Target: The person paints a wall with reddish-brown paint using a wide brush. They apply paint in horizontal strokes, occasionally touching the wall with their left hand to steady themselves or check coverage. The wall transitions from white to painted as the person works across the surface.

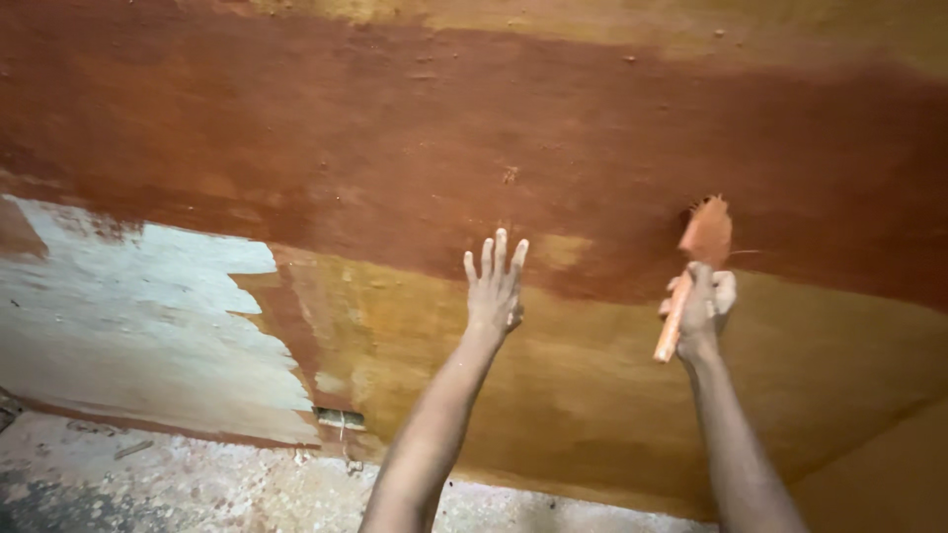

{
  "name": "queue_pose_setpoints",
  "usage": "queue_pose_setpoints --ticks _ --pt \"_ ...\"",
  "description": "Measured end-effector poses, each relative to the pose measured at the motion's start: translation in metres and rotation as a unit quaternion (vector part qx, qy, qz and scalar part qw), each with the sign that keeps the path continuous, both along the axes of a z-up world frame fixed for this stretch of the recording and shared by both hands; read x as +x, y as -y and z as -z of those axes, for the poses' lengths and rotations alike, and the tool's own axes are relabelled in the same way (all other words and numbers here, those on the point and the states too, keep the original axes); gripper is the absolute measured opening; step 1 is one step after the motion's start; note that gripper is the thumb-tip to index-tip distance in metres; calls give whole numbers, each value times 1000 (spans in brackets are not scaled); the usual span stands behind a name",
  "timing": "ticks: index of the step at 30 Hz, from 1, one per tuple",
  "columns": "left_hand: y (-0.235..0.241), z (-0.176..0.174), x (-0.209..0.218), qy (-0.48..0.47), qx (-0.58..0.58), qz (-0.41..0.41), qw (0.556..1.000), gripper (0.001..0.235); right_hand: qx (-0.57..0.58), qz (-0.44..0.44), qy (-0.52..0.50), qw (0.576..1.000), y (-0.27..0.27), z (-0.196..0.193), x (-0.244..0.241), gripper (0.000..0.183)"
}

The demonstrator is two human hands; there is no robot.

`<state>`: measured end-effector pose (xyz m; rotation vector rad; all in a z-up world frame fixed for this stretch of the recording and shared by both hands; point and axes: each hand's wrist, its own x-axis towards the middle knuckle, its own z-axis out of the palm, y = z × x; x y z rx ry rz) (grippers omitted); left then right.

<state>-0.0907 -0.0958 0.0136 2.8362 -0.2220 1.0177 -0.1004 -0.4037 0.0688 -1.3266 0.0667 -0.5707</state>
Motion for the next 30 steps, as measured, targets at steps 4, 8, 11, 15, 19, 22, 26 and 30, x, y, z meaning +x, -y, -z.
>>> queue_pose_setpoints --ticks 4,8,11,15,19,22,26,30 --pt "21 -5 -5 -7 27 6 1000 102 -71 -116 -143 980 -16 51 3 26" --pt "29 -9 -2 -12 23 66 997 98 -117 -185 -273 937 -20 96 -13 28" --pt "26 -14 2 49 34 144 988 88 -126 -181 -302 928 -16 93 -22 27" --pt "41 -22 10 164 154 60 973 91 -135 -238 -319 908 0 62 -21 28" --pt "69 -37 29 144 237 23 960 102 -55 -231 -272 933 10 52 -26 14" --pt "94 -35 49 -41 221 48 973 124 8 -227 -244 943 15 64 -39 10" --pt "110 -8 84 191 185 -41 963 128 -6 -188 -248 950 19 59 -35 9" --pt "121 22 105 55 200 -29 978 138 16 -148 -159 976 28 34 -28 9"
